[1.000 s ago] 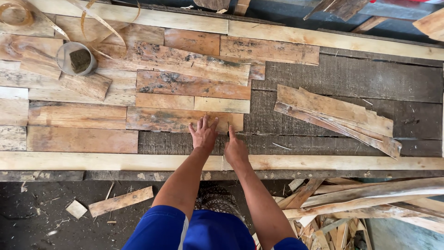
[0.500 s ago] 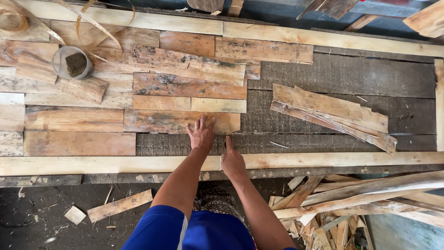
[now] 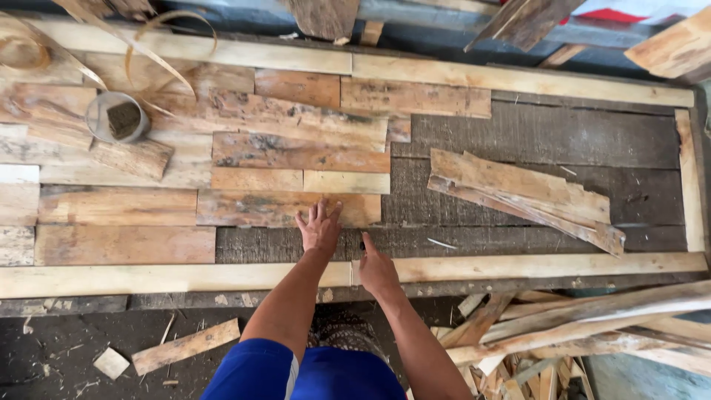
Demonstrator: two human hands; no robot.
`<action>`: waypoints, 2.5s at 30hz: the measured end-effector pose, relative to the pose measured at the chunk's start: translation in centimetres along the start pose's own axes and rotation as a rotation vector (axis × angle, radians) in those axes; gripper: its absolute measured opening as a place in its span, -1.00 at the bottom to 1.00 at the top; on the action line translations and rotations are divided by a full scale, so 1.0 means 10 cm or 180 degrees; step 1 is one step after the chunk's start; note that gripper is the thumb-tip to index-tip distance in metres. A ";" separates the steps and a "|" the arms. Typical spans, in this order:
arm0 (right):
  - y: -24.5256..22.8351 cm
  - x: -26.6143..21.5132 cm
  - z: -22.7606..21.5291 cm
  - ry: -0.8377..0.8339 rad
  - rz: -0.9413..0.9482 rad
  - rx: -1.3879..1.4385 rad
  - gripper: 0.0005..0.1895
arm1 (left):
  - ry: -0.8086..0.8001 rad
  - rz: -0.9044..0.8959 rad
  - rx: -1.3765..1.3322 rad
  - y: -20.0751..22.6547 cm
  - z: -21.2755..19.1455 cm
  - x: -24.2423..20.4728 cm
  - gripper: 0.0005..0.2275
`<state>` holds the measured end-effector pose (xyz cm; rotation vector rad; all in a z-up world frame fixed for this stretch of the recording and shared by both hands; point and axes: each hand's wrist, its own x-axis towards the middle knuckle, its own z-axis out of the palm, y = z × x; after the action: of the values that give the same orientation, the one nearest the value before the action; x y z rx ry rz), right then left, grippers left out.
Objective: Cutting and fitting wood pieces into a larger wooden surface using a utility knife.
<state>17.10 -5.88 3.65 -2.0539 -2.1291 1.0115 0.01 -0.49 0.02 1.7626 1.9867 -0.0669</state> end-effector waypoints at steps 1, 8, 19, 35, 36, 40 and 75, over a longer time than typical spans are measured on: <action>-0.13 -0.01 -0.13 0.0002 -0.0015 0.0001 -0.27 | 0.0012 -0.0010 0.0003 0.00 0.01 0.01 -0.44; -0.38 0.33 -0.34 0.0105 0.0155 0.0271 -0.27 | 0.0040 0.0067 0.0092 0.01 -0.04 0.00 -0.43; -0.37 0.60 -0.26 0.0221 0.0162 0.0045 -0.25 | -0.0022 0.0043 0.0050 0.01 -0.05 0.02 -0.43; -0.70 0.58 -0.54 -0.0192 0.0423 -0.0150 -0.26 | -0.0103 0.0047 0.0086 0.01 -0.07 0.03 -0.43; -0.78 0.54 -0.61 -0.0291 0.0506 -0.0172 -0.27 | -0.0119 0.0041 0.0075 0.01 -0.08 0.02 -0.43; -0.59 0.56 -0.40 -0.0361 0.0552 -0.0217 -0.25 | -0.0113 0.0035 0.0048 0.02 -0.09 0.01 -0.44; -0.31 0.47 -0.12 0.0495 -0.0053 0.0168 -0.22 | -0.0066 0.0081 0.0091 0.00 -0.05 0.01 -0.45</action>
<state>14.26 -0.86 4.05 -2.0154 -2.0182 0.8650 -0.12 -0.24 0.39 1.7976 1.9574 -0.1051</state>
